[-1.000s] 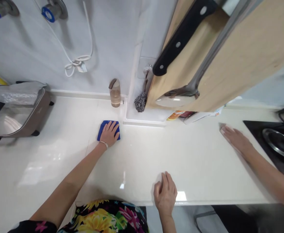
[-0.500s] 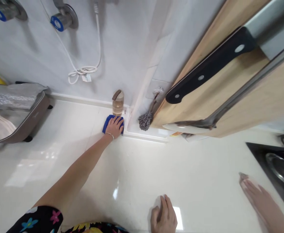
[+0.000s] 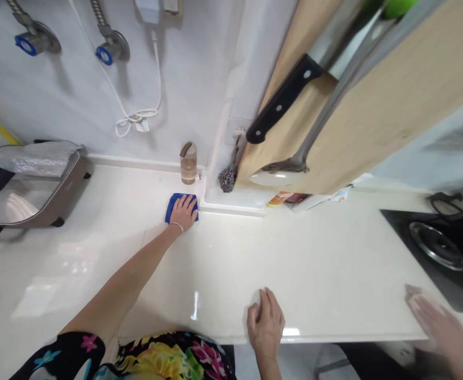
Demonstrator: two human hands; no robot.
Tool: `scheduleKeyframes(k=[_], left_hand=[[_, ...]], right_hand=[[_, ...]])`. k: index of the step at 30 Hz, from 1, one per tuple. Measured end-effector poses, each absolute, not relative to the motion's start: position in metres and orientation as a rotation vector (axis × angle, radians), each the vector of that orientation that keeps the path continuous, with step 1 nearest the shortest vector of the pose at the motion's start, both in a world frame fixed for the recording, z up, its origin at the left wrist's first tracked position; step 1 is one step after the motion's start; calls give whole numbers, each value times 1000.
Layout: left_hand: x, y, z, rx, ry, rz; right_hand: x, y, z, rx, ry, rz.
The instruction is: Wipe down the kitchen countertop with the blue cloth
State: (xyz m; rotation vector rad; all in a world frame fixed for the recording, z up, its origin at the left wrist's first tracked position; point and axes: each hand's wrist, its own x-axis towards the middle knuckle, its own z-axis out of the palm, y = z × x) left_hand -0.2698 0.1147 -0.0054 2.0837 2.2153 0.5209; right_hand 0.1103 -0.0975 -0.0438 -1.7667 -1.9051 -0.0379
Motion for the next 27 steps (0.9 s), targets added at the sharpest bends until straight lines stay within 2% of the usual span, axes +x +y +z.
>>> scheduleKeyframes(k=[9, 19, 27], left_hand=[[-208, 30, -8, 2222, 2109, 414], [-114, -54, -9, 2581, 1490, 365], [-95, -40, -4, 2724, 1089, 395]], right_hand=[[110, -97, -48, -1725, -1885, -65], [113, -98, -52, -1633, -1827, -69], [117, -102, -55, -1630, -1552, 29]])
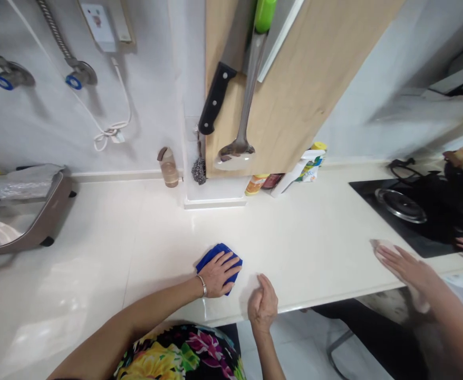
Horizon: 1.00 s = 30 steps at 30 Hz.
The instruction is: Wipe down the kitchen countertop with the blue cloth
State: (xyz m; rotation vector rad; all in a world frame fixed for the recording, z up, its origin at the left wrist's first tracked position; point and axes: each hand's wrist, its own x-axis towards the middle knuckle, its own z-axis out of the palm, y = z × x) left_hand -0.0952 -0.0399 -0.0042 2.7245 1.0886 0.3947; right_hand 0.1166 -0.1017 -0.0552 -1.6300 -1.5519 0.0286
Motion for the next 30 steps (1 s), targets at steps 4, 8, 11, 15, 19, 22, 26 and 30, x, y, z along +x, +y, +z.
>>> scheduleKeyframes(k=[4, 8, 11, 15, 19, 22, 26, 30], left_hand=[[-75, 1, -6, 2740, 1061, 380], [-49, 47, -10, 2746, 1083, 346], [-32, 81, -13, 2733, 1114, 330], [-18, 123, -16, 2694, 1151, 363], [-13, 158, -17, 2651, 1160, 390], [-13, 171, -18, 2616, 1182, 407], [-17, 168, -20, 2568, 1262, 437], [-38, 155, -21, 2516, 1401, 480]], right_hand=[[116, -101, -56, -1642, -1581, 3], [115, -99, -55, -1652, -1626, -37], [113, -97, -52, -1670, -1653, -68], [112, -94, -49, -1716, -1664, -64], [114, -92, -49, -1718, -1685, -35], [115, -92, -49, -1721, -1690, -39], [115, -93, -48, -1712, -1698, -68], [117, -94, -50, -1681, -1718, -96]])
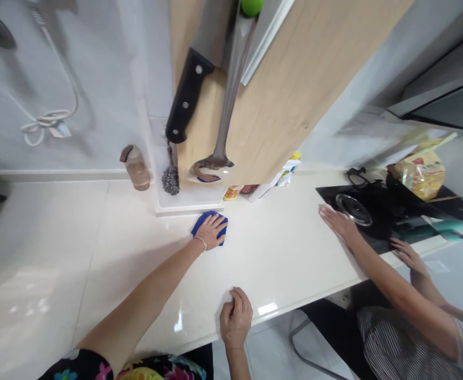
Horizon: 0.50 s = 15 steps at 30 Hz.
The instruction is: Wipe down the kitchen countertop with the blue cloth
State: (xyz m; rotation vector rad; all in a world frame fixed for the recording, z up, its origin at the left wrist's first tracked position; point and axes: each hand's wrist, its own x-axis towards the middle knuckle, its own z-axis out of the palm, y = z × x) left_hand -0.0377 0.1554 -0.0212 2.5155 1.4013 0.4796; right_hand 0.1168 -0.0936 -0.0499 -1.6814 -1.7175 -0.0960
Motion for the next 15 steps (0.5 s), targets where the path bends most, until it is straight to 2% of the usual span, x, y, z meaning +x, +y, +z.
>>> scheduleKeyframes(k=[7, 15], left_hand=[[-106, 125, -16, 2467, 1583, 519], [-220, 68, -13, 2357, 1892, 564]], right_hand=[[120, -93, -55, -1636, -1728, -152], [124, -92, -62, -1570, -1738, -211]])
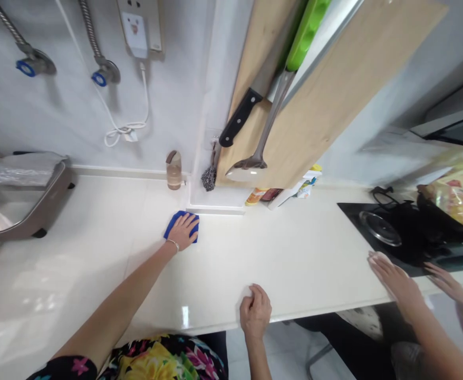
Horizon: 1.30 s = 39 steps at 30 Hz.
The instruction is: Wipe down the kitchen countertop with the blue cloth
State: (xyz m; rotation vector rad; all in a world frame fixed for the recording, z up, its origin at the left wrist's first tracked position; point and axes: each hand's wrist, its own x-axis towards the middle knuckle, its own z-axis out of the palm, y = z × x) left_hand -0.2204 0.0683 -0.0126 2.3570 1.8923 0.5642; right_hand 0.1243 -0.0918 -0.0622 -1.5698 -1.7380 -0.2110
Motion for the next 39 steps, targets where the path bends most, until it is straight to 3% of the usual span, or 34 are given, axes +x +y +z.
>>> scheduleKeyframes(k=[8, 15, 25, 33, 39], left_hand=[[-318, 35, -3, 2154, 2216, 492], [-304, -6, -6, 2130, 2306, 476], [-227, -110, 6, 2635, 1534, 267], [-134, -99, 15, 2798, 797, 162], [-77, -94, 7, 2794, 590, 181]], right_hand=[[122, -92, -56, -1626, -1766, -177], [116, -92, -53, -1675, -1696, -180], [115, -92, -52, -1690, -1626, -129], [117, -91, -53, -1637, -1451, 30], [129, -87, -47, -1596, -1375, 182]])
